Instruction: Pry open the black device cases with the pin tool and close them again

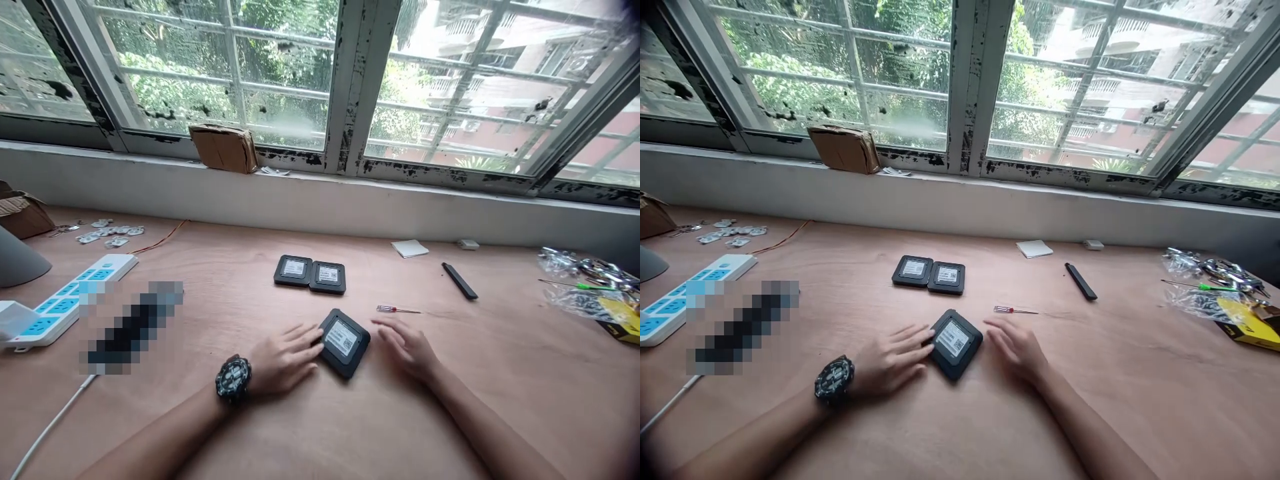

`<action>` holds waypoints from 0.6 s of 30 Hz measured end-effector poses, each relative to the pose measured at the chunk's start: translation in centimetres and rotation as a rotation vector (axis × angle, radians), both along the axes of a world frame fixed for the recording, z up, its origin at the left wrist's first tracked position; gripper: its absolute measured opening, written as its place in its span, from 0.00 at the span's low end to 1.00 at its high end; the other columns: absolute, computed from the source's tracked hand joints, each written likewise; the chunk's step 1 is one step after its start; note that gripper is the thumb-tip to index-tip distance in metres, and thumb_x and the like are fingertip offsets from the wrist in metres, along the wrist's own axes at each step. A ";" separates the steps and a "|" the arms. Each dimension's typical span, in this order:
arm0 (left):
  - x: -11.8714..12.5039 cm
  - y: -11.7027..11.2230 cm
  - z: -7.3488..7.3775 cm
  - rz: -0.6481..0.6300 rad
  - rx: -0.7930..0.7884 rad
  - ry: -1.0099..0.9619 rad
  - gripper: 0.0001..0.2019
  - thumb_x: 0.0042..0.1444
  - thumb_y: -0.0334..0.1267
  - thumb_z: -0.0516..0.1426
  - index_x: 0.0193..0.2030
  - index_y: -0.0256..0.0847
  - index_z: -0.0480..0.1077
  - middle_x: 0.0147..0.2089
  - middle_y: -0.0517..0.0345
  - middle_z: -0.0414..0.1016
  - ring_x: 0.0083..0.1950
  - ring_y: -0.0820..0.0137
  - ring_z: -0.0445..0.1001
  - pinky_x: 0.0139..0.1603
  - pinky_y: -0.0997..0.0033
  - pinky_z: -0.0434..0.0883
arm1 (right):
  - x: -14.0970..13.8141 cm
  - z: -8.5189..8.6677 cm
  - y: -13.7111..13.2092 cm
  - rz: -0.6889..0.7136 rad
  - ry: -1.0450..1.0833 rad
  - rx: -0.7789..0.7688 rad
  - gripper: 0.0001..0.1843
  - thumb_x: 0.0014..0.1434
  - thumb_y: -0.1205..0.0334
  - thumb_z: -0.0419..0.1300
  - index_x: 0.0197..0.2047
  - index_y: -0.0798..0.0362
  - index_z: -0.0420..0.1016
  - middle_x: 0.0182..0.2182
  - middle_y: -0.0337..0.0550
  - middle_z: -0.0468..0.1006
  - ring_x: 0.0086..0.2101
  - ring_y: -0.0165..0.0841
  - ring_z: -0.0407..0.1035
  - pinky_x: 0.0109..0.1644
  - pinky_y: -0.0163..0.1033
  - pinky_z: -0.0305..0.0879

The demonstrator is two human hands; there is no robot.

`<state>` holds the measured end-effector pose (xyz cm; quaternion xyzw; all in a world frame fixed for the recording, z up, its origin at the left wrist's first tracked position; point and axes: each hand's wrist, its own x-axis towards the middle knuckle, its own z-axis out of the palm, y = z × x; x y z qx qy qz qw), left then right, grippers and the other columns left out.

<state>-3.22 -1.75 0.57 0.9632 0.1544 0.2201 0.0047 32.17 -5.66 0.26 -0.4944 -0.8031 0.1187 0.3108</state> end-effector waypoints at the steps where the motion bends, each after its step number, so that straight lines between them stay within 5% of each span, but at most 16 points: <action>1: -0.2 0.5 0.0 0.044 0.010 0.007 0.18 0.70 0.42 0.55 0.62 0.37 0.72 0.69 0.44 0.68 0.71 0.52 0.65 0.70 0.51 0.67 | 0.5 -0.3 0.4 -0.105 0.012 0.037 0.19 0.73 0.56 0.50 0.61 0.46 0.73 0.55 0.47 0.79 0.54 0.41 0.74 0.59 0.47 0.71; 5: -0.2 1.6 -0.3 0.156 -0.020 0.062 0.34 0.67 0.60 0.55 0.70 0.37 0.63 0.72 0.42 0.62 0.74 0.50 0.59 0.72 0.48 0.61 | 1.8 -1.3 2.2 -0.354 -0.137 0.102 0.22 0.71 0.49 0.52 0.63 0.48 0.73 0.57 0.54 0.74 0.56 0.49 0.69 0.58 0.57 0.69; 11: 0.4 1.2 -0.1 0.171 -0.128 0.110 0.45 0.63 0.67 0.53 0.75 0.36 0.54 0.74 0.41 0.58 0.74 0.51 0.58 0.73 0.49 0.58 | 1.9 -0.7 3.4 -0.365 -0.185 0.156 0.20 0.70 0.44 0.53 0.43 0.45 0.82 0.56 0.50 0.74 0.49 0.48 0.70 0.54 0.60 0.68; 18: 0.5 1.3 0.1 0.173 -0.188 0.123 0.44 0.63 0.67 0.55 0.74 0.34 0.56 0.74 0.40 0.58 0.74 0.52 0.58 0.74 0.50 0.58 | -3.8 2.8 2.5 -0.165 0.601 0.020 0.13 0.73 0.49 0.49 0.53 0.46 0.66 0.40 0.45 0.77 0.27 0.34 0.64 0.31 0.42 0.68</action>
